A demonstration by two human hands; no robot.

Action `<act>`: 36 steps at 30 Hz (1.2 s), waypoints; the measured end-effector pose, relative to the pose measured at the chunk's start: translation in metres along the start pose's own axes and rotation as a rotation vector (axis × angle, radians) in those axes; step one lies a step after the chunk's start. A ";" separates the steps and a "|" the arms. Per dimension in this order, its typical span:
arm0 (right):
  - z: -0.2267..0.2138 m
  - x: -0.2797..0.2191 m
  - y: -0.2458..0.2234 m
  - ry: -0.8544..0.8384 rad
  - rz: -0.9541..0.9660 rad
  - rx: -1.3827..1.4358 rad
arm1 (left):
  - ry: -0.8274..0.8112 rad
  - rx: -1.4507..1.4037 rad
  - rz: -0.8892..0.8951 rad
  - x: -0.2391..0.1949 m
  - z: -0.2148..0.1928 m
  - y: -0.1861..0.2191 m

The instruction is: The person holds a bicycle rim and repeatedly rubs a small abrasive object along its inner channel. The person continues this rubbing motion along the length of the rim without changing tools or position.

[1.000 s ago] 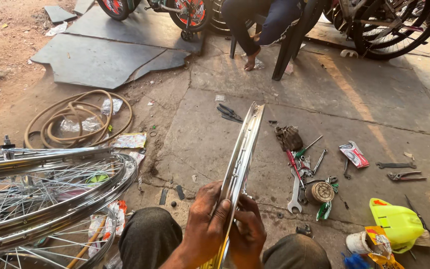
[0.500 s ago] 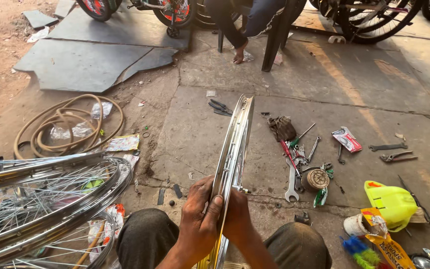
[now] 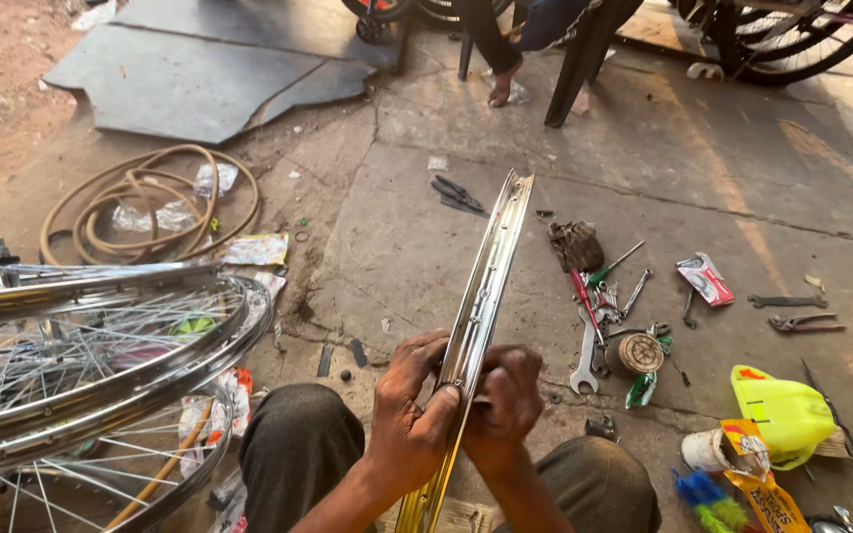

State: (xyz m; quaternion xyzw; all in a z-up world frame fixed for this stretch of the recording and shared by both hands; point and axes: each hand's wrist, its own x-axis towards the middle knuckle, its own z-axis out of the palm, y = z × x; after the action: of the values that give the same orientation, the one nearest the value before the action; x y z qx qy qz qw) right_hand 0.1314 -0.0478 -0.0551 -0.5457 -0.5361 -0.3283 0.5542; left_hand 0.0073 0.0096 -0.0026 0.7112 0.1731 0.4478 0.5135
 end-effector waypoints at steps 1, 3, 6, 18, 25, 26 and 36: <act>0.003 0.000 -0.003 -0.014 0.048 0.047 | -0.007 0.001 0.012 0.001 0.000 0.001; 0.003 0.000 -0.009 -0.042 0.143 0.145 | -0.019 0.008 0.038 0.002 -0.001 0.004; -0.010 -0.003 -0.007 -0.263 0.516 0.481 | -0.052 -0.088 -0.081 0.003 -0.005 0.007; -0.057 0.003 0.069 -0.967 1.063 0.952 | -0.087 0.078 0.100 0.001 0.002 0.009; 0.000 -0.062 0.018 -0.268 0.702 0.263 | -0.050 0.021 -0.092 0.001 0.006 0.011; 0.004 -0.067 0.022 -0.333 0.691 0.232 | -0.036 0.052 -0.068 0.001 0.005 0.010; -0.030 -0.007 0.069 -0.634 1.371 1.435 | -0.108 0.118 0.007 0.002 -0.001 0.006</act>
State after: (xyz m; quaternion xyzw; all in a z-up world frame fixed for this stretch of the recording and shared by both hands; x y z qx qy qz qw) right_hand 0.2029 -0.0650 -0.0737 -0.3366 -0.3012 0.6113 0.6498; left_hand 0.0068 0.0091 0.0037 0.7639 0.1687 0.3998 0.4776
